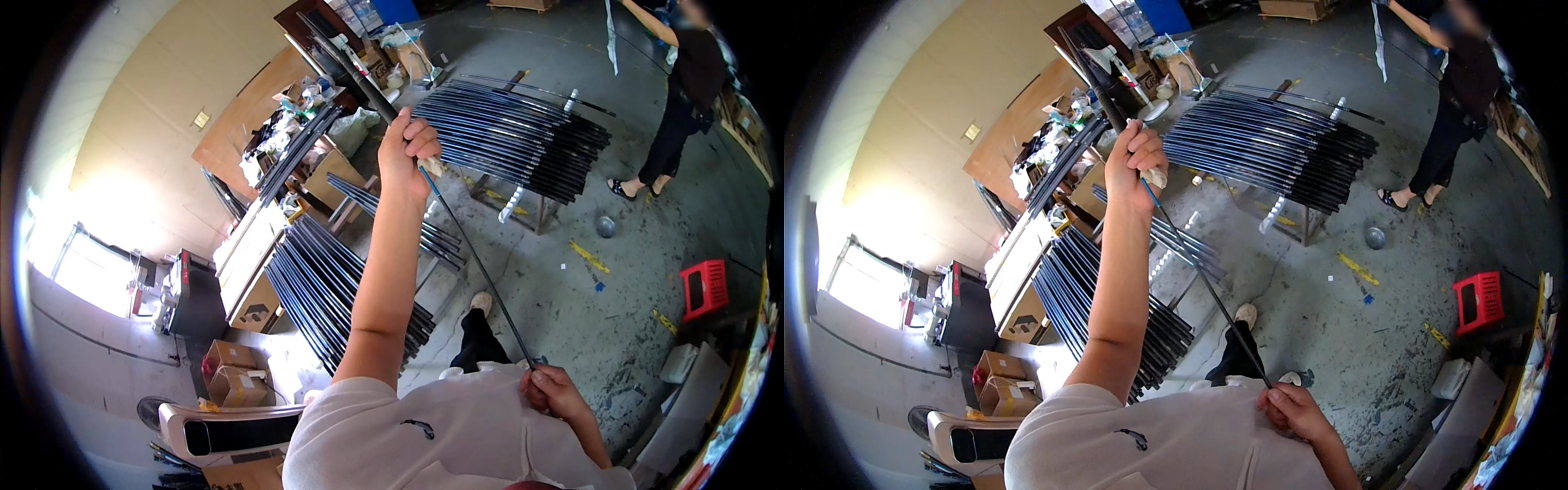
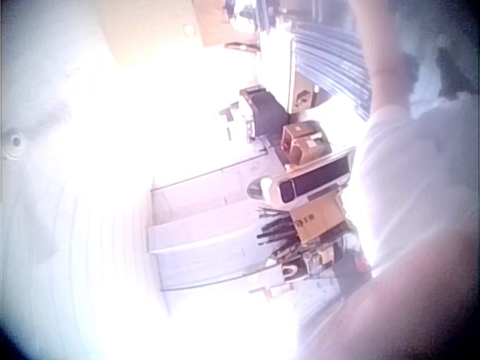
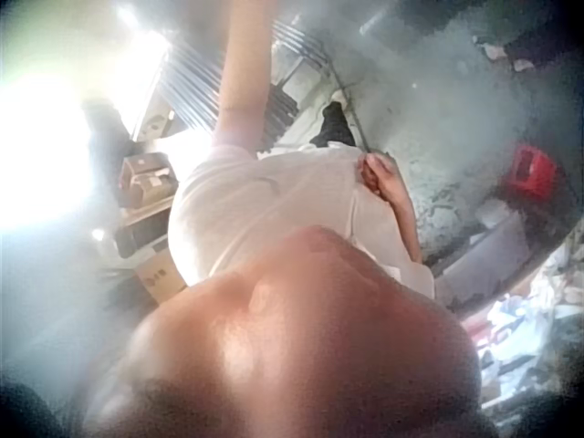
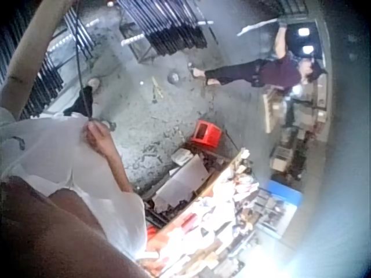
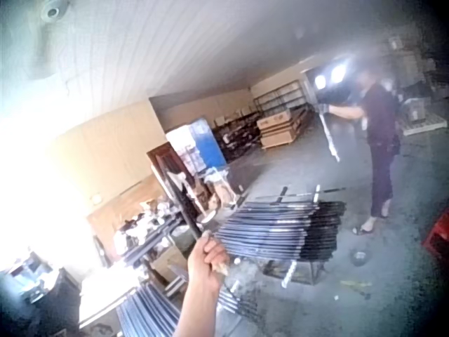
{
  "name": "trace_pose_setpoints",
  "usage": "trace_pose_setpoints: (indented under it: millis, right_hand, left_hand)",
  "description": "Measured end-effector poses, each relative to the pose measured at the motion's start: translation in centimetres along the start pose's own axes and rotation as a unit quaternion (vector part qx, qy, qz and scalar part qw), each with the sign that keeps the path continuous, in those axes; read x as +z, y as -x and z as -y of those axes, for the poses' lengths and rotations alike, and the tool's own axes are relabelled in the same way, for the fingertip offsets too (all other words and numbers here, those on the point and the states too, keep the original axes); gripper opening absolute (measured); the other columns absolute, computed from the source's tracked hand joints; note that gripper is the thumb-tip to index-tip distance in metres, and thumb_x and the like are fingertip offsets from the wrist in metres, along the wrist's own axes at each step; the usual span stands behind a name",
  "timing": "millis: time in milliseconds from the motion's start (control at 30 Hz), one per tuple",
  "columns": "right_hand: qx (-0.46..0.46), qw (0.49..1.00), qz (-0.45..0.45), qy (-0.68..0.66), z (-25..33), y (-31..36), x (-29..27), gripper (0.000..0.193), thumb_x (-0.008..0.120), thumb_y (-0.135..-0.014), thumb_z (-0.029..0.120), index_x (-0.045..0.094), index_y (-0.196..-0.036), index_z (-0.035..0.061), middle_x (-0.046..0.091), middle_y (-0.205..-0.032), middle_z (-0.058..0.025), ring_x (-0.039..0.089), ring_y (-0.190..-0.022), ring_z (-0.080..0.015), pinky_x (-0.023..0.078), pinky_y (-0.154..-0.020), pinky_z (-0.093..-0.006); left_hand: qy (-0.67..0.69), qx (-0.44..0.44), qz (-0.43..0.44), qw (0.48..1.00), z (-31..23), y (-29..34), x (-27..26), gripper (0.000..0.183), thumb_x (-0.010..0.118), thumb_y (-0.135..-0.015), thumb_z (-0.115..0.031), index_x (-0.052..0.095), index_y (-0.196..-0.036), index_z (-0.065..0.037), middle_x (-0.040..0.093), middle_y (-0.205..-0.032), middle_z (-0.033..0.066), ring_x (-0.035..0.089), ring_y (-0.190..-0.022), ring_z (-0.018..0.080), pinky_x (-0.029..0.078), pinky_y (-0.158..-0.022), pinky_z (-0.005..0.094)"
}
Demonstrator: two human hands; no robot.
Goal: The person wipes long black metal poles with a cloth, handling them one at a time and placing them on racks.
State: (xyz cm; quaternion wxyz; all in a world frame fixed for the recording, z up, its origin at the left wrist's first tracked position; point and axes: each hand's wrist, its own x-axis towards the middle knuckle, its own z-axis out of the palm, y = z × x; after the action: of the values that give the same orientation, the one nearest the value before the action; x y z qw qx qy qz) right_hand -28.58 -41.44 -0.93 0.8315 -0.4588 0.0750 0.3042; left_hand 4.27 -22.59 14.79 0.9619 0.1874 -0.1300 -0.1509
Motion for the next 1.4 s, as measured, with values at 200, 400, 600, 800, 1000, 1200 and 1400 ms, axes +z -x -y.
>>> trace_pose_setpoints:
  millis: [200,400,600,800,1000,1200,1400]
  right_hand:
    - [-0.006,1.000,-0.015,0.009,0.4,0.3,0.2,0.032,0.042,-0.095,0.029,0.054,-0.089,0.0003,0.033,-0.055,0.0041,0.028,-0.047,-0.0066,0.024,-0.044,-0.0227]
    - [-0.010,1.000,0.004,0.011,0.2,0.3,0.0,0.033,0.042,-0.095,0.029,0.055,-0.088,0.0003,0.032,-0.055,0.0043,0.027,-0.046,-0.0065,0.023,-0.044,-0.0229]
    - [0.004,1.000,-0.009,0.000,0.6,0.4,0.3,0.032,0.041,-0.096,0.028,0.054,-0.088,0.0009,0.031,-0.054,0.0044,0.026,-0.046,-0.0065,0.023,-0.043,-0.0231]
    - [-0.011,1.000,-0.016,0.021,0.4,0.5,0.3,0.031,0.040,-0.096,0.027,0.053,-0.087,0.0012,0.031,-0.055,0.0043,0.026,-0.047,-0.0064,0.023,-0.043,-0.0229]
    - [-0.033,0.998,-0.027,0.038,0.1,0.3,0.3,0.031,0.039,-0.096,0.027,0.052,-0.086,0.0010,0.030,-0.054,0.0041,0.025,-0.046,-0.0064,0.023,-0.043,-0.0229]
    - [-0.042,0.998,-0.045,0.032,0.3,-0.2,0.7,0.031,0.038,-0.097,0.025,0.052,-0.083,0.0006,0.030,-0.051,0.0038,0.025,-0.044,-0.0061,0.022,-0.041,-0.0234]
    - [-0.071,0.996,-0.051,0.007,2.0,-1.8,1.4,0.029,0.039,-0.096,0.021,0.050,-0.079,0.0008,0.031,-0.050,0.0034,0.024,-0.042,-0.0055,0.020,-0.038,-0.0234]
  left_hand:
    - [-0.013,-0.007,0.022,1.000,0.0,0.2,0.6,0.007,0.047,-0.091,-0.010,0.047,-0.090,-0.003,0.038,-0.060,-0.0026,0.033,-0.044,0.0029,0.030,-0.038,0.0171]
    - [-0.019,-0.004,0.018,1.000,0.1,0.4,0.4,0.006,0.047,-0.091,-0.010,0.046,-0.092,-0.004,0.038,-0.061,-0.0028,0.033,-0.044,0.0025,0.029,-0.037,0.0172]
    - [-0.025,0.000,0.016,1.000,0.4,1.1,0.8,0.005,0.047,-0.091,-0.009,0.047,-0.092,-0.005,0.038,-0.062,-0.0029,0.032,-0.044,0.0025,0.029,-0.038,0.0170]
    - [-0.054,0.016,0.015,0.998,0.6,1.6,1.1,0.005,0.047,-0.091,-0.011,0.046,-0.093,-0.006,0.037,-0.062,-0.0034,0.031,-0.044,0.0024,0.028,-0.038,0.0170]
    - [-0.131,0.073,-0.015,0.989,1.1,2.5,1.8,0.006,0.048,-0.092,-0.015,0.044,-0.093,-0.010,0.035,-0.061,-0.0039,0.029,-0.044,0.0039,0.025,-0.037,0.0189]
    - [-0.206,0.084,-0.059,0.973,4.1,4.9,2.5,0.008,0.047,-0.092,-0.019,0.040,-0.091,-0.017,0.033,-0.060,-0.0036,0.029,-0.042,0.0063,0.023,-0.036,0.0214]
    - [-0.205,0.006,-0.117,0.972,8.3,8.8,2.9,0.006,0.049,-0.091,-0.019,0.043,-0.093,-0.018,0.032,-0.059,-0.0064,0.028,-0.042,0.0040,0.020,-0.036,0.0193]
